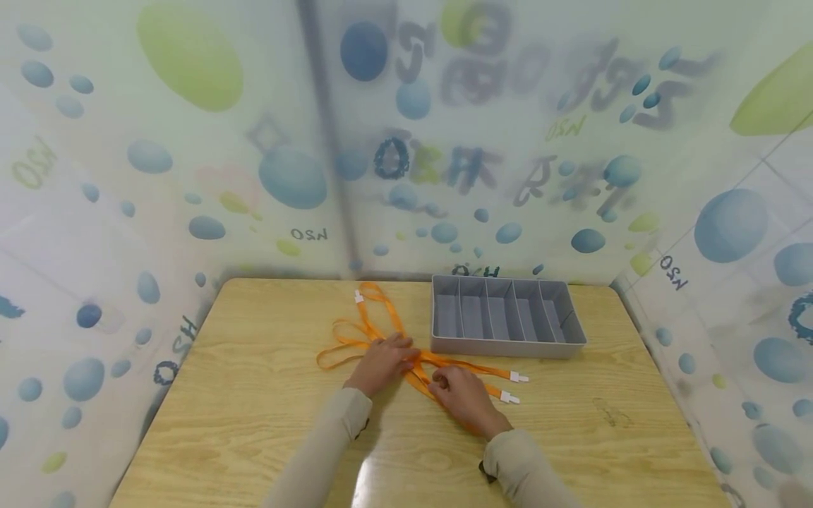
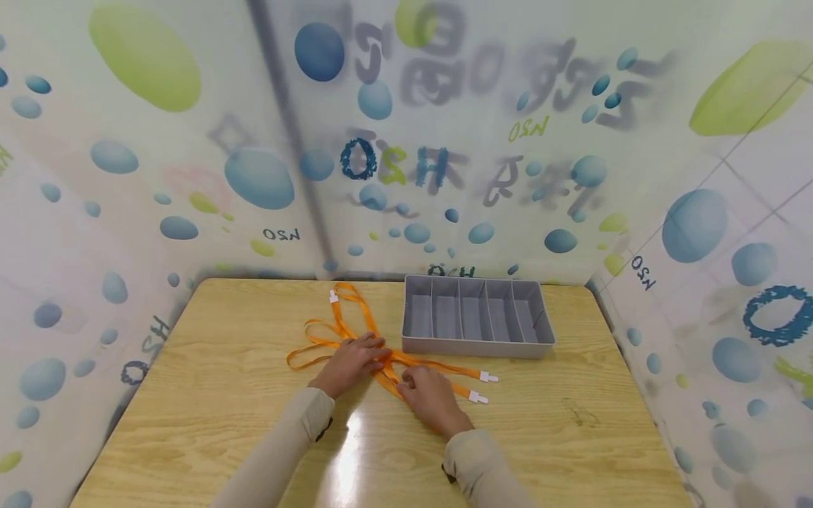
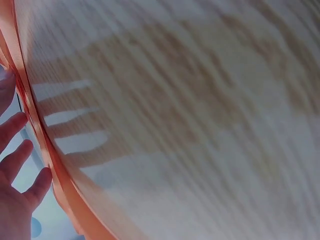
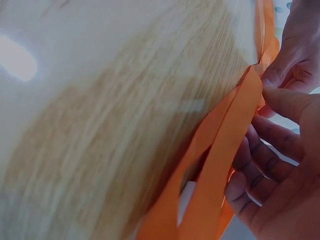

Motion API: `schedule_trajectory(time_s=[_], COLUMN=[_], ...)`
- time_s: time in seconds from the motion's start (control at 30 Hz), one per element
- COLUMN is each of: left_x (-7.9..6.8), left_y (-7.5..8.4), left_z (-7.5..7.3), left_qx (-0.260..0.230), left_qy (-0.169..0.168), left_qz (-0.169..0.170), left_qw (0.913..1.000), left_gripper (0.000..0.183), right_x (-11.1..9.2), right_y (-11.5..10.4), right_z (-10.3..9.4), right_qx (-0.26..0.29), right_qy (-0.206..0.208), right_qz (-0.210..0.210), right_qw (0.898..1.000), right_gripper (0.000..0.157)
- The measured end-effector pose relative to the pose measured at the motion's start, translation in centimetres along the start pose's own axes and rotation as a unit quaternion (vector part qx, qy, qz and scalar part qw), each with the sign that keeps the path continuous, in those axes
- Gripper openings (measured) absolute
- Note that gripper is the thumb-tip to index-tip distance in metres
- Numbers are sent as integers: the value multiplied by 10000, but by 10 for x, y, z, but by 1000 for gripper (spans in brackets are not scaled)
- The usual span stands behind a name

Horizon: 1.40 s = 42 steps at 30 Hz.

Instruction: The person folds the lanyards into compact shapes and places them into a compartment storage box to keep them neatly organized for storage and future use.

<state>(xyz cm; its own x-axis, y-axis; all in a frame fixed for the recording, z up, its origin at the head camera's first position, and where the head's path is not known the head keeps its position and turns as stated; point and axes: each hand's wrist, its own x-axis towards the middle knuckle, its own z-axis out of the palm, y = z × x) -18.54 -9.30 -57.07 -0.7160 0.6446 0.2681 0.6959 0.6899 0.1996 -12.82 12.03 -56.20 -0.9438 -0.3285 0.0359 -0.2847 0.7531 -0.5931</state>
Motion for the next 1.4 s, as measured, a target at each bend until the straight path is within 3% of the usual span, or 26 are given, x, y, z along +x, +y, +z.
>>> schedule_trajectory(time_s=[0.2, 0.7, 1.03, 1.2, 1.4], left_x=[-2, -3, -2, -2, -3], left_y=[0, 0, 3, 2, 3], left_z=[-1, 2, -1, 1, 4], left_qx=[-15, -143, -236, -247, 22], left_qy=[-167, -95, -254, -291, -64], left_qz=[-74, -314, -467, -510, -388], left_qw=[9998, 9994, 9983, 9980, 9992], left_gripper=[25, 22, 27, 28, 27], right_x=[0, 1, 3, 4, 5], right_y=[-1, 0, 5, 5, 3], right_z=[1, 4, 1, -2, -4], right_qx=[57, 208, 1186, 1612, 1926], right_qy=[-84, -97, -381, -321, -174], right_qz=[10, 17, 283, 183, 41], right_qw=[9999, 9997, 9918, 9862, 9811], right_gripper=[14, 8, 14, 15, 14])
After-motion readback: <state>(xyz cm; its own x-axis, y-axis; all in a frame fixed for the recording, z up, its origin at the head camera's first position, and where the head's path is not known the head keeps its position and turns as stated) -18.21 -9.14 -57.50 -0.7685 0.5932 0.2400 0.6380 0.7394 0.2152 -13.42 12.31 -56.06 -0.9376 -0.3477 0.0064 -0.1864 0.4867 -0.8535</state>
